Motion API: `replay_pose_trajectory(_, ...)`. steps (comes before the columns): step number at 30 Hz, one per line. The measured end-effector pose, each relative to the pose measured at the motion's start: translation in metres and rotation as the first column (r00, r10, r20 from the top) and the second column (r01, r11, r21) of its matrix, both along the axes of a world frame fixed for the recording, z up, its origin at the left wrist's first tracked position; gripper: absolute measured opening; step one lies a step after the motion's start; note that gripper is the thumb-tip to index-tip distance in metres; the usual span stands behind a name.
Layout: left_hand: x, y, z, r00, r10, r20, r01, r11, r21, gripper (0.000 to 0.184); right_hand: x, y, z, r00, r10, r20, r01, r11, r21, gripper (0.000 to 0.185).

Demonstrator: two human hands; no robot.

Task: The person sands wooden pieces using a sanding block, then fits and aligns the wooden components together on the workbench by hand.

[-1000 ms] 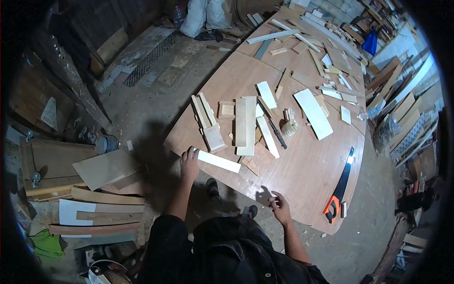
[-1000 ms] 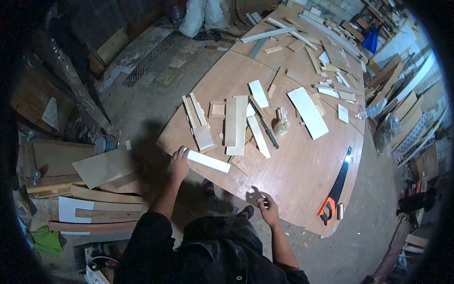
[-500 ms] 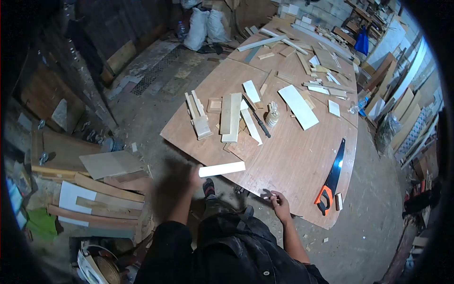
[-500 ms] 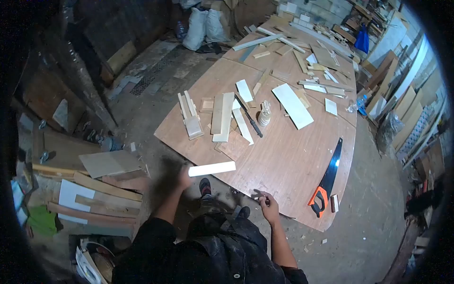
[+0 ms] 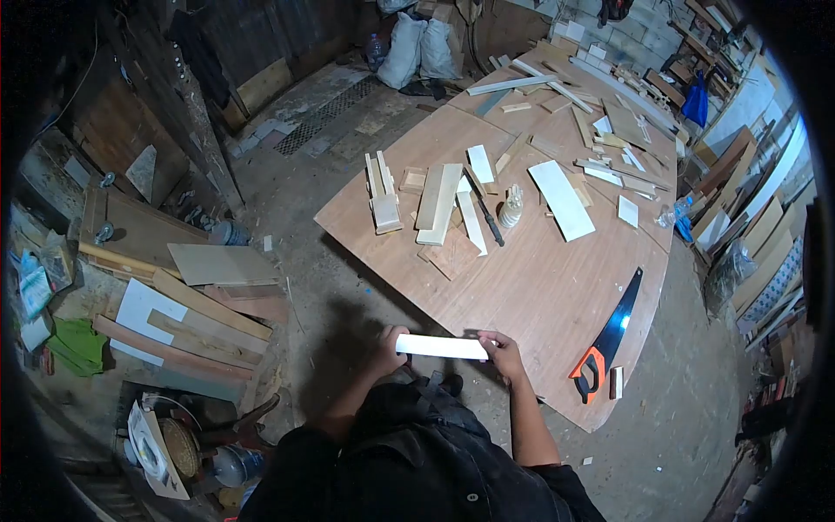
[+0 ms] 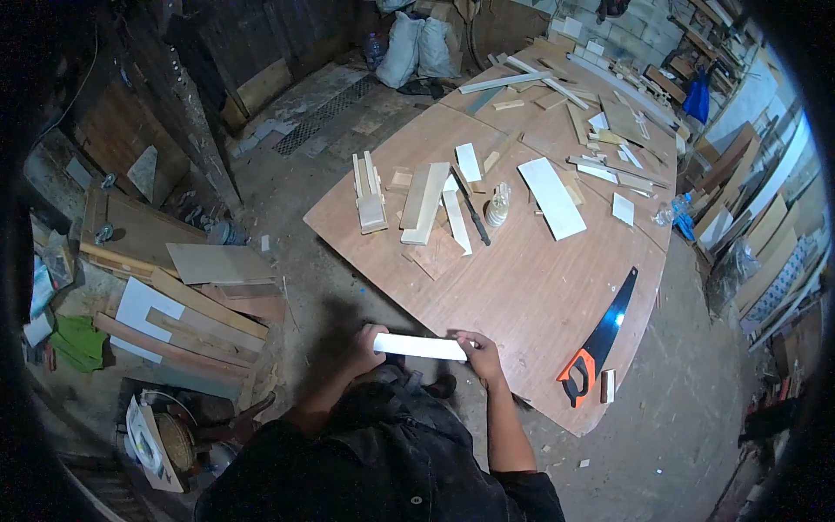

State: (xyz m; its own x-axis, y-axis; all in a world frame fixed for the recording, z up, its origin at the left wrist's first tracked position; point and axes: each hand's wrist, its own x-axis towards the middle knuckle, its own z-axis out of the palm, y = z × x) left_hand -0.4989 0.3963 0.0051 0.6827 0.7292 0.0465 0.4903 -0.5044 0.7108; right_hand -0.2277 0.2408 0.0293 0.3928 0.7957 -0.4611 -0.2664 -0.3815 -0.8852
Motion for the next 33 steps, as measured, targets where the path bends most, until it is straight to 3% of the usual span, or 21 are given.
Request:
replay_pose_trajectory(1,-0.001,-0.001,-0.002,1.000,-0.003,-0.002,0.003,1.000,0.000,0.044,-0.005,-0.003,-0.002,0.997,-0.064,-0.034,0.065,0.998,0.018,0.026)
replay_pose_trajectory(3,0.007,-0.007,0.018,0.973,-0.104,-0.207,0.156,0.955,0.253,0.055,-0.004,-0.013,-0.016,0.994,-0.105,-0.013,0.105,0.994,0.004,0.027)
replay_pose_trajectory(6,0.032,-0.020,0.031,0.948,-0.224,-0.225,0.282,0.919,0.274,0.066,-0.006,-0.028,-0.020,0.982,-0.189,-0.015,0.188,0.982,-0.008,0.026)
replay_pose_trajectory(8,0.054,-0.029,0.047,0.914,-0.295,-0.279,0.362,0.903,0.230,0.067,-0.002,-0.035,-0.011,0.973,-0.228,-0.028,0.228,0.974,0.000,0.025)
replay_pose_trajectory(11,0.082,-0.038,0.067,0.825,-0.495,-0.272,0.493,0.866,-0.080,0.063,0.001,-0.047,0.004,0.961,-0.273,-0.042,0.272,0.962,-0.032,0.027)
replay_pose_trajectory(20,0.095,-0.046,0.060,0.877,-0.473,-0.083,0.459,0.876,-0.145,0.056,0.001,-0.068,0.023,0.934,-0.335,-0.126,0.333,0.942,-0.036,0.041)
replay_pose_trajectory(24,0.098,-0.041,0.054,0.871,-0.477,-0.117,0.469,0.879,-0.087,0.055,-0.005,-0.066,0.015,0.906,-0.361,-0.222,0.347,0.932,-0.104,0.047)
replay_pose_trajectory(28,0.103,-0.040,0.055,0.938,-0.299,-0.174,0.290,0.954,-0.076,0.055,-0.021,-0.065,0.018,0.848,-0.403,-0.343,0.383,0.915,-0.127,0.059)
replay_pose_trajectory(33,0.090,-0.037,0.058,0.971,-0.180,-0.159,0.140,0.962,-0.233,0.055,-0.025,-0.058,0.009,0.899,-0.236,-0.369,0.212,0.972,-0.105,0.064)
